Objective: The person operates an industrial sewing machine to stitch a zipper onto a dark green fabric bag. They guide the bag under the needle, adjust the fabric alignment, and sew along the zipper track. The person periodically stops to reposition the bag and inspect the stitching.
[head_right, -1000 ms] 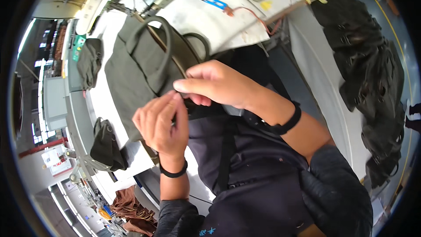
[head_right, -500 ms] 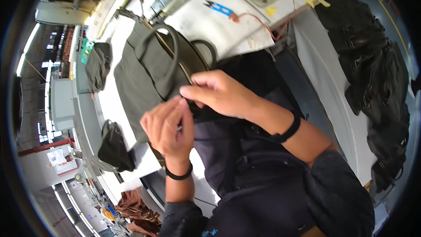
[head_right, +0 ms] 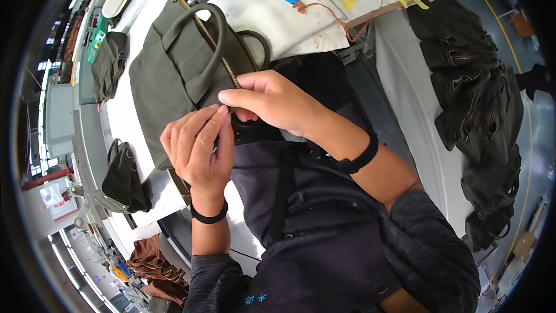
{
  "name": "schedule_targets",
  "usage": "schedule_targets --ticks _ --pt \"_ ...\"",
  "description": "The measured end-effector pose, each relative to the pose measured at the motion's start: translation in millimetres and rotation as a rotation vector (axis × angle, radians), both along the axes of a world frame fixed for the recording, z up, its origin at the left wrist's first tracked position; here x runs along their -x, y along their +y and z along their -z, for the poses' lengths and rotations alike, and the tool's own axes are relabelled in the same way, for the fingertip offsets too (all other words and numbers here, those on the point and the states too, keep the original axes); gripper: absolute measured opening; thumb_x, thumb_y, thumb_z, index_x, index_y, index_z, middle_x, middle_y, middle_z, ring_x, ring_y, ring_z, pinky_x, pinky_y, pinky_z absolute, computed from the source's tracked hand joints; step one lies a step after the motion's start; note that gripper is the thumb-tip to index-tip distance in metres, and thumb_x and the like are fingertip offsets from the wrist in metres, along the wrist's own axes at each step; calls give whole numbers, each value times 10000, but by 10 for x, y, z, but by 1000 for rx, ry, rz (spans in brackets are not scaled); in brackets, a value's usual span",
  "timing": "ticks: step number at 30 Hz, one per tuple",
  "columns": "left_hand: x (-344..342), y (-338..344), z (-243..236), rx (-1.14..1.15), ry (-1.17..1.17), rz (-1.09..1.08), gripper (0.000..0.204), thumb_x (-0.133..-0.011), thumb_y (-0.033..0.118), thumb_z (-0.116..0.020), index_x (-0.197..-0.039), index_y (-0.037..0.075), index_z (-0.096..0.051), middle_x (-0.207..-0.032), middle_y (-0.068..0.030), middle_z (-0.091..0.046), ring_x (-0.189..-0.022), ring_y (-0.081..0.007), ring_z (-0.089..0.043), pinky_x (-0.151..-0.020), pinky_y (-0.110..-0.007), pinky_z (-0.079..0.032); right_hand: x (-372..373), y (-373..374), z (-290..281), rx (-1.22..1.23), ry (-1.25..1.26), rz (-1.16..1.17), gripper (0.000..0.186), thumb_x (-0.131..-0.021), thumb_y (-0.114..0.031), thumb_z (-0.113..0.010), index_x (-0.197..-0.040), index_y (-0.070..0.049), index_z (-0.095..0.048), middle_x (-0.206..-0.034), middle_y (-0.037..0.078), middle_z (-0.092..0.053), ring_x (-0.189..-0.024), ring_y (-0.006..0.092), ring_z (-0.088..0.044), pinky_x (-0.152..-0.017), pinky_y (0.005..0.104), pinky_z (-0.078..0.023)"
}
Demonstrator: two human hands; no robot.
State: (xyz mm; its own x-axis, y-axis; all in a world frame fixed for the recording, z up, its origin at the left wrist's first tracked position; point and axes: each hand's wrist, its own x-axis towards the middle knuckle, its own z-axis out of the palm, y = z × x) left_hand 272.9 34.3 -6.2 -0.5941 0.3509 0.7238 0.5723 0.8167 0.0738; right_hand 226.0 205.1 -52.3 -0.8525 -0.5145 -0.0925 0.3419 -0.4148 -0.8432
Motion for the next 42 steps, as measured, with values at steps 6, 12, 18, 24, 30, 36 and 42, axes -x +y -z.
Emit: schedule_targets --ticks 6,12,18,24,30,36,42 --pt "-40 10 -46 2 -41 14 214 -776 55 -863 -955 115 -762 -992 3 -740 -854 -171 -693 -821 -331 -450 -93 -12 16 -38 82 96 359 -1028 -245 -695 -720 -72 -631 -652 -39 -549 -621 37 -467 -569 228 -375" --pt "-91 -56 -84 48 -114 33 242 -797 52 -845 -1022 104 -772 -1034 -15 -741 -909 -191 -695 -851 -350 -474 -187 -108 6 -3 52 166 414 -1045 -252 -677 -695 -51 -584 -639 -56 -494 -619 21 -404 -544 244 -350" --pt "-102 -42 -159 68 -150 46 242 -803 61 -842 -1033 83 -770 -1036 -33 -743 -916 -213 -696 -862 -359 -489 -247 -157 -26 -37 164 310 411 -1068 -267 -640 -773 19 -631 -683 -35 -571 -696 20 -517 -584 244 -437" --pt "56 42 -805 285 -386 127 286 -847 115 -792 -1119 60 -726 -1268 -109 -680 -1075 -286 -674 -915 -418 -498 -288 -51 -141 -122 157 290 397 -1072 -274 -629 -799 14 -643 -674 -30 -563 -650 18 -475 -585 240 -424" --pt "791 133 -1011 641 -219 173 542 -879 313 -764 -1360 104 -625 -1382 -76 -621 -1342 -314 -544 -1175 -539 -336 -340 -175 -202 -5 86 308 377 -1083 -265 -602 -792 -27 -630 -649 -30 -529 -615 43 -490 -707 264 -536" --pt "522 -300 -1366 538 16 -25 581 -810 405 -840 -1251 72 -663 -1250 -115 -663 -1325 -379 -568 -1131 -557 -412 -331 -200 -125 83 72 291 404 -1088 -252 -596 -733 -62 -564 -685 -36 -504 -586 52 -473 -605 247 -461" --pt "468 -493 -1329 655 -21 -72 268 -866 203 -808 -969 52 -612 -1075 -102 -700 -1171 -311 -676 -1165 -557 -405 -322 -171 -218 159 64 267 396 -1086 -248 -591 -749 -40 -602 -642 -18 -522 -601 48 -475 -679 266 -523"
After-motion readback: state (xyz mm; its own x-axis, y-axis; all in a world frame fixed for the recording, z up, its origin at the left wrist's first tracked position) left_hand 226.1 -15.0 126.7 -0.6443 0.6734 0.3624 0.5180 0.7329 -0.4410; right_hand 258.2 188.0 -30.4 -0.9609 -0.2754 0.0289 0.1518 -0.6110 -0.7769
